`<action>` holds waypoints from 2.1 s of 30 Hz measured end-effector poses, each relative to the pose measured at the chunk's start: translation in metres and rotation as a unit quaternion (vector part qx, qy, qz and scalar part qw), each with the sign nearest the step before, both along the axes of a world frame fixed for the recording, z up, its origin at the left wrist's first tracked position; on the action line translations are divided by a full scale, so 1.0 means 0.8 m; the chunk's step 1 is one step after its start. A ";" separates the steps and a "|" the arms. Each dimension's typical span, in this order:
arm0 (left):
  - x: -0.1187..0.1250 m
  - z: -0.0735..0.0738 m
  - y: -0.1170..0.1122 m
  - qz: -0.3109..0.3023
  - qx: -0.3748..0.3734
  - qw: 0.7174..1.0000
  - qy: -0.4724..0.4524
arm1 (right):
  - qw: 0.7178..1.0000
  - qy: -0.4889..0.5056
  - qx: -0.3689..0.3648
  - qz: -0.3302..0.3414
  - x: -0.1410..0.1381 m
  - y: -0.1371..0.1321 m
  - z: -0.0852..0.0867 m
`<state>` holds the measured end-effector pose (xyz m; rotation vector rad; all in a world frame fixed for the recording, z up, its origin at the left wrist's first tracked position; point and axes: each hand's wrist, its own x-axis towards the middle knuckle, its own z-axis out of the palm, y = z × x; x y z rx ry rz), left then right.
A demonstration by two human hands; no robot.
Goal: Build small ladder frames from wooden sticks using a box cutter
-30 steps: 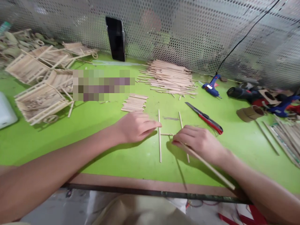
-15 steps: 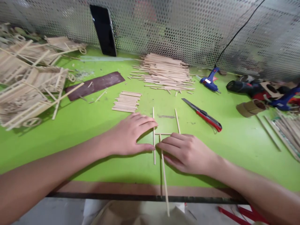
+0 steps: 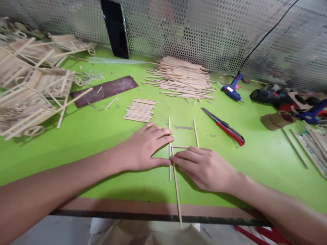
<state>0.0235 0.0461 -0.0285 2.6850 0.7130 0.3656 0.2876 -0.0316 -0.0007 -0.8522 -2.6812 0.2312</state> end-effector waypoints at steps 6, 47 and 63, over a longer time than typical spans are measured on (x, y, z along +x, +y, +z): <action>0.002 0.000 -0.002 0.001 0.005 1.000 0.014 | 1.000 -0.013 0.013 -0.013 -0.002 -0.001 0.000; 0.009 -0.004 -0.004 0.010 -0.017 1.000 0.012 | 0.998 -0.055 0.002 -0.040 -0.003 -0.010 0.010; 0.011 0.002 -0.004 0.042 -0.090 0.995 0.008 | 0.997 -0.051 0.058 -0.018 0.000 -0.006 0.004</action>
